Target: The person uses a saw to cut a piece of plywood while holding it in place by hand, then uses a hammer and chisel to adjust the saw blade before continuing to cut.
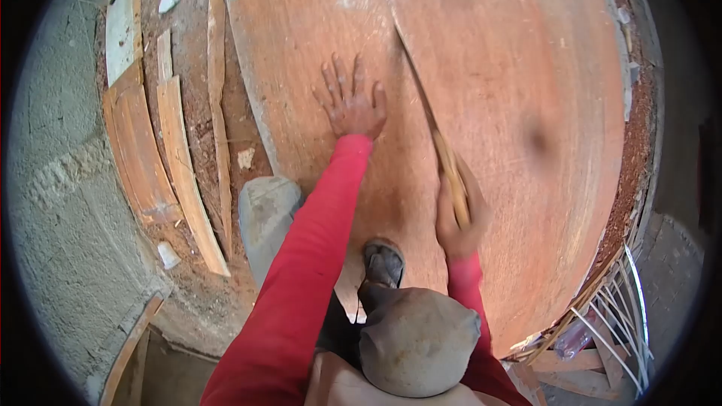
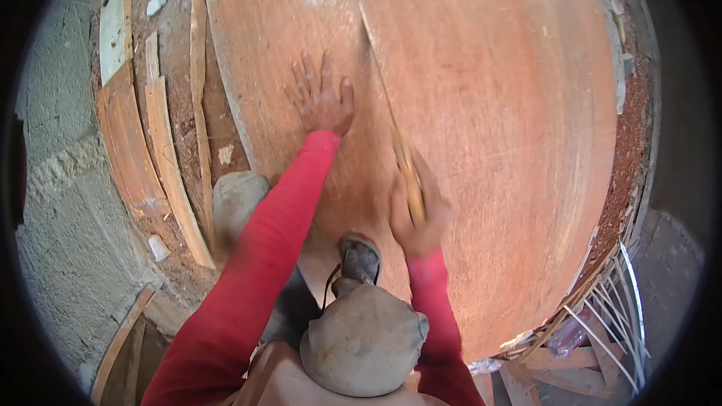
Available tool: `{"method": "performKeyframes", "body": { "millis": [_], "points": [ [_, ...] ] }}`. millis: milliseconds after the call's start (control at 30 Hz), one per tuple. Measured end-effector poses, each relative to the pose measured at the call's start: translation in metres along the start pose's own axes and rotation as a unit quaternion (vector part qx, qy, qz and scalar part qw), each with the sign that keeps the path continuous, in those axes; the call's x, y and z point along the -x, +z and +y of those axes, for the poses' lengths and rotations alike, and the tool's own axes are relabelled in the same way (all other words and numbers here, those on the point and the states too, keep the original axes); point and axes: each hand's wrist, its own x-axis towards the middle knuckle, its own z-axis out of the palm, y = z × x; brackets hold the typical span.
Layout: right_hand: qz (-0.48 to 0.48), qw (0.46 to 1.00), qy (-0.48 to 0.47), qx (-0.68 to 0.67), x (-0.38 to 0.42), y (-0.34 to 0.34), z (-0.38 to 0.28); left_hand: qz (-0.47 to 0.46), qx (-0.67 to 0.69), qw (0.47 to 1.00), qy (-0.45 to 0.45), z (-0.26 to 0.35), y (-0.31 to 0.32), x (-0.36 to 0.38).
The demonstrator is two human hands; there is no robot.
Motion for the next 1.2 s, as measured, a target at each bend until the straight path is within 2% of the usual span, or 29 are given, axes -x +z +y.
{"method": "performKeyframes", "body": {
  "millis": [100,133,200,300,333,367,433,533,567,633,667,733,833,867,933,967,1033,1067,1133,1200],
  "points": [
    [-0.017,0.998,0.048,0.037,0.002,0.003,0.004,0.008,-0.001,1.000,0.013,0.000,0.005,0.004],
    [-0.036,0.994,0.105,-0.002,-0.025,0.022,0.011,0.011,0.006,1.000,0.015,0.001,0.005,-0.001],
    [0.012,0.998,-0.030,0.050,-0.086,0.070,0.037,0.020,0.013,1.000,0.015,0.003,0.001,-0.002],
    [0.000,0.998,-0.056,0.039,-0.055,0.045,0.032,0.006,0.029,0.999,0.015,0.004,-0.001,-0.008],
    [-0.046,0.997,0.050,0.021,-0.027,0.016,0.007,0.014,0.019,1.000,0.014,0.004,0.000,-0.009],
    [-0.056,0.996,0.057,0.028,-0.003,0.002,0.006,0.013,0.008,1.000,0.012,0.002,0.003,-0.003],
    [-0.010,0.998,-0.041,0.046,0.012,-0.012,0.001,0.021,0.010,1.000,0.003,0.002,0.002,-0.010],
    [-0.044,0.997,0.054,0.032,-0.047,0.035,0.025,0.026,0.016,0.999,0.020,0.002,0.002,-0.003],
    [-0.038,0.998,0.049,0.030,-0.061,0.047,0.031,0.028,0.016,0.999,0.019,0.002,0.003,-0.004],
    [0.001,0.998,-0.025,0.061,-0.075,0.064,0.036,0.028,0.014,0.999,0.025,0.002,0.001,-0.004],
    [0.014,0.998,-0.056,0.036,-0.050,0.046,0.031,0.025,0.015,0.999,0.018,0.002,0.004,-0.005],
    [-0.033,0.997,0.000,0.070,0.012,-0.002,0.005,0.030,0.012,0.999,0.015,0.002,0.004,-0.006],
    [-0.030,0.996,0.027,0.078,0.021,-0.007,0.002,0.037,0.006,0.999,0.012,0.000,0.008,-0.001],
    [-0.017,0.997,0.048,0.066,0.000,0.012,0.014,0.042,0.008,0.999,0.016,0.003,0.006,-0.003],
    [-0.012,0.998,-0.021,0.066,-0.060,0.060,0.038,0.046,0.013,0.999,0.023,0.002,0.004,-0.002],
    [-0.011,0.998,-0.028,0.059,-0.061,0.063,0.042,0.042,0.018,0.999,0.028,0.001,0.002,-0.003],
    [0.059,0.991,-0.111,0.053,-0.054,0.057,0.048,0.038,0.019,0.999,0.022,0.002,-0.002,0.002],
    [-0.050,0.994,0.091,0.024,-0.024,0.024,0.022,0.036,0.024,0.999,0.018,0.003,0.001,-0.003],
    [-0.021,0.999,-0.005,0.042,0.028,-0.011,0.005,0.037,0.022,0.999,0.014,0.002,0.003,0.000],
    [-0.030,0.998,0.001,0.056,0.019,0.002,0.014,0.043,0.018,0.999,0.017,-0.001,0.006,-0.003]
  ]
}}
